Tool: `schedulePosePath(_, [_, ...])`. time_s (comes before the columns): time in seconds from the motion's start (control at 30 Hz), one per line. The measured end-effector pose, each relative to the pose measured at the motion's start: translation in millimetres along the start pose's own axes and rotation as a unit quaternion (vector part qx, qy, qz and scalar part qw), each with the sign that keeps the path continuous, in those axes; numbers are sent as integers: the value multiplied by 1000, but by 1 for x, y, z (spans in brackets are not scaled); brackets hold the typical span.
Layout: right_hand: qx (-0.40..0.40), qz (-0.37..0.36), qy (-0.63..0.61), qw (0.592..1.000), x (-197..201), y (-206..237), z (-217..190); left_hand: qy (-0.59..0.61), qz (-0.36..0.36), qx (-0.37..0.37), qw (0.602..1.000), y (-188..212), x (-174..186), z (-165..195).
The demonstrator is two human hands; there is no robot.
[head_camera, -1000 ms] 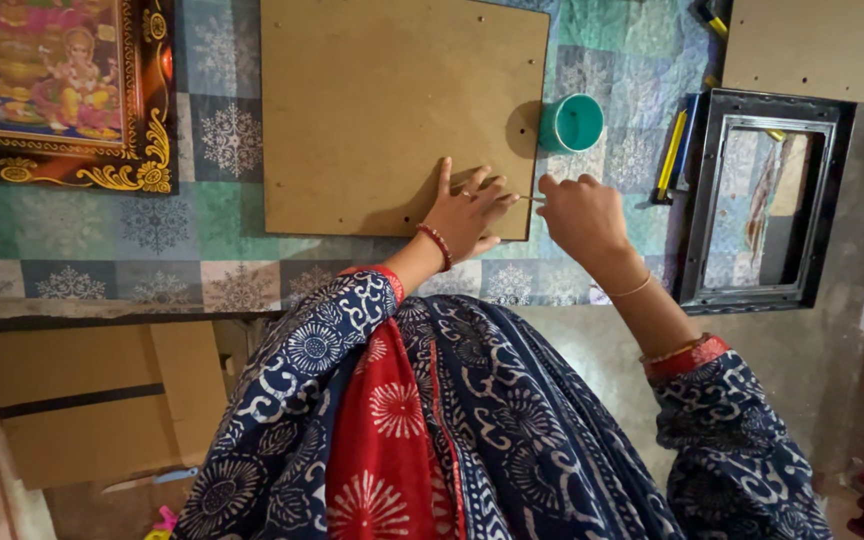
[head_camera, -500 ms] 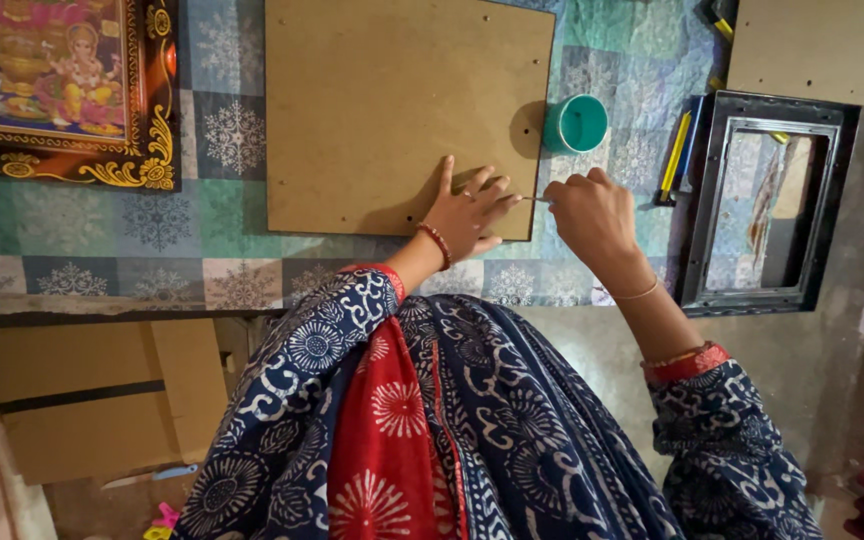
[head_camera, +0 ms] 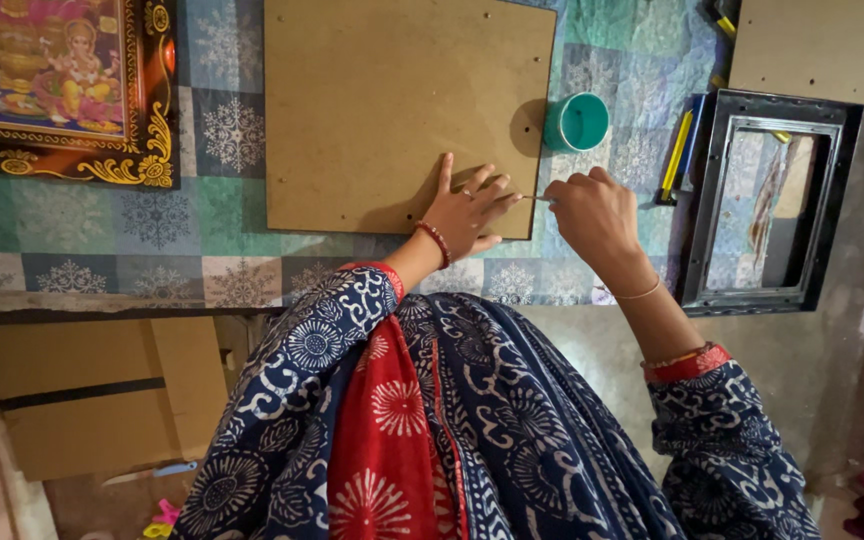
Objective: The person works on the back of a wooden frame backing board, using a small hand tool to work along its edges and near pre-drilled holes. They then lift a framed religious picture, set it on the table, and pick up a glass pane from a black frame.
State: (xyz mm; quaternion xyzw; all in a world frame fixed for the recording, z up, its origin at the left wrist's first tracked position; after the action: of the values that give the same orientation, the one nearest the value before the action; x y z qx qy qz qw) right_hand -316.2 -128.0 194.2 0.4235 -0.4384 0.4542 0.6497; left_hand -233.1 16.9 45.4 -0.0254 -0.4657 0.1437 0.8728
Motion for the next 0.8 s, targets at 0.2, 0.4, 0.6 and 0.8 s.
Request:
schedulePosePath(0.2, [24,8,7,1000,2,-2,-1,-3,19,-13,1000,2,1,0])
schedulePosePath(0.4, [59,-2,43,997,-9,-6,6,13,25,-12,1000,2,-4,-2])
schedulePosePath(0.6, [28,-27,11,999,-19,-10,13,19,26,-9,999,3,-7,-2])
schedulePosePath(0.8, [-18,-75,-23,997,-32,-4,23,4,-6,-2,1000,-2,8,6])
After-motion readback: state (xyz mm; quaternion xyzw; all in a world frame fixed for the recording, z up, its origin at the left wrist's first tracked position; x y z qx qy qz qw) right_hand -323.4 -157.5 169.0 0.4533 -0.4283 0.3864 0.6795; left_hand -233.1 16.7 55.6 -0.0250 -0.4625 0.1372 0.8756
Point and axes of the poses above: each hand's wrist, its own y-axis away from the middle knuckle, its own x-axis out of the back of the hand, z = x × y, the point moved 3 cm from there along -y, towards the middle knuckle, and after that the axes turned 12 degrees about y, right-handed, at the moved point
